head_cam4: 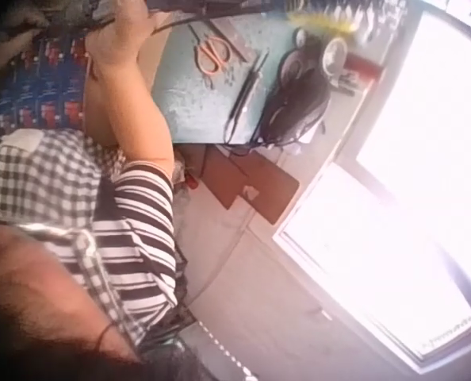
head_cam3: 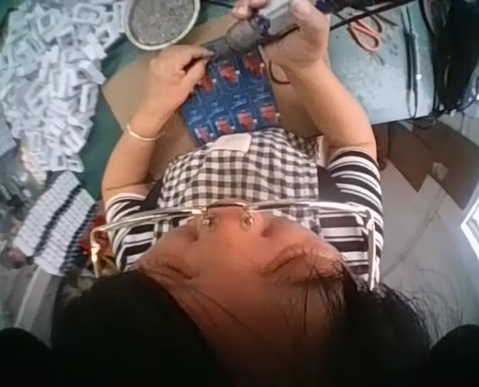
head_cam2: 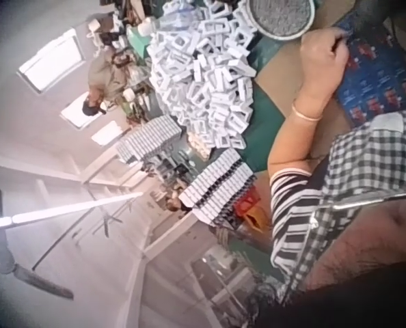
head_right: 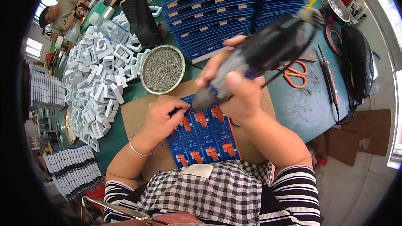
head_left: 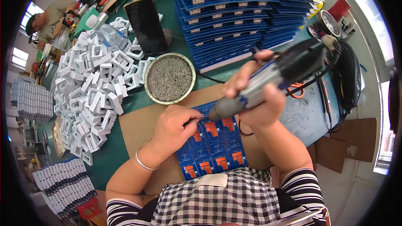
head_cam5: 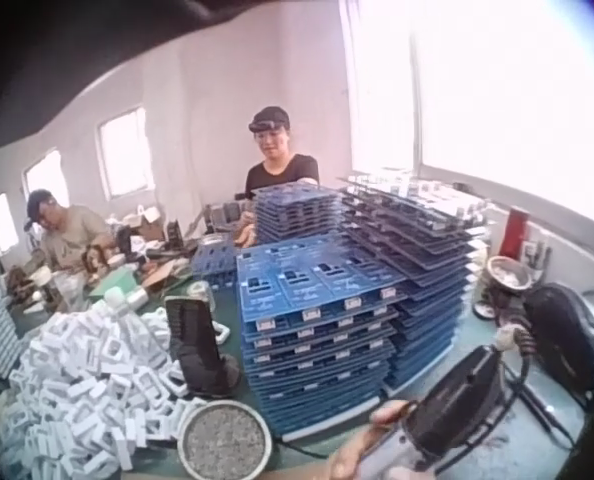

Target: The person assembles electronic components onto a circuit board by securing them with screws using an electric screwdriver.

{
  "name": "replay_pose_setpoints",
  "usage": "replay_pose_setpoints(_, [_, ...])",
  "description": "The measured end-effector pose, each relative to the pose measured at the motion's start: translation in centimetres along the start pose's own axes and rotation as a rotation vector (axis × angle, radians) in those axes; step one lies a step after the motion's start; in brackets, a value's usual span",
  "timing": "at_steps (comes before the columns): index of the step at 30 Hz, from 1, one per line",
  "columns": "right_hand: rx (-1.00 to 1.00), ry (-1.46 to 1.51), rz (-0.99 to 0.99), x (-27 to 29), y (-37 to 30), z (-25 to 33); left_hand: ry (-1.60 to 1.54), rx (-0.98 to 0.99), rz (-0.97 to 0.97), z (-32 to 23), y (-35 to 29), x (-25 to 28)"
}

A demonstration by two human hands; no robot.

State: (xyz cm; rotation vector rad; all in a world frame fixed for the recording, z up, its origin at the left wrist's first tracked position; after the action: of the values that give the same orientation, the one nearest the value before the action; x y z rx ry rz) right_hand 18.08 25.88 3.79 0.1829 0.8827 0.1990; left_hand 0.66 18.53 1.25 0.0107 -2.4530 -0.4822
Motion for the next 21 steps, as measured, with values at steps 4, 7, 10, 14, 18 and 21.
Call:
replay_pose_setpoints(4, [0.18, -0.016, -0.08, 1.5, -0.4, 3.9, 0.042, -0.002, 0.008, -1.1, 0.6, -0.9])
replay_pose_setpoints(7, [0.266, -0.153, -0.001, 0.7, -1.0, 5.9, 0.12, -0.254, 0.04, -2.0, 0.6, -2.0])
replay_pose_setpoints(10, [0.244, -0.181, 0.046, 0.4, -1.7, 6.2, 0.188, -0.269, 0.026, -2.1, 0.9, -2.4])
replay_pose_setpoints(14, [0.124, -0.243, 0.068, 0.0, -2.3, 5.9, 0.189, -0.263, 0.051, -1.7, 0.7, -2.8])
replay_pose_setpoints(18, [0.196, -0.076, 0.191, 0.4, -2.0, 4.5, 0.199, -0.267, 0.072, -1.9, 1.0, -3.0])
replay_pose_setpoints(21, [0.111, -0.28, 0.182, -0.2, -2.3, 4.5, 0.196, -0.263, 0.075, -1.8, 1.1, -3.0])
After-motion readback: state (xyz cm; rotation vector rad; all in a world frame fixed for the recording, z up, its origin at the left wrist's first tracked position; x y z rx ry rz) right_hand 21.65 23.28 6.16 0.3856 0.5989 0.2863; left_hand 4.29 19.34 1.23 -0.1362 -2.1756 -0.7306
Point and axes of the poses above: each hand's wrist, its own y-axis towards the middle knuckle, its own x-axis out of the back of the hand, z = x × y, the point moved 5 cm from there along y, towards the middle knuckle, and after that the axes turned 10 degrees about -z, right-handed, at the moved point
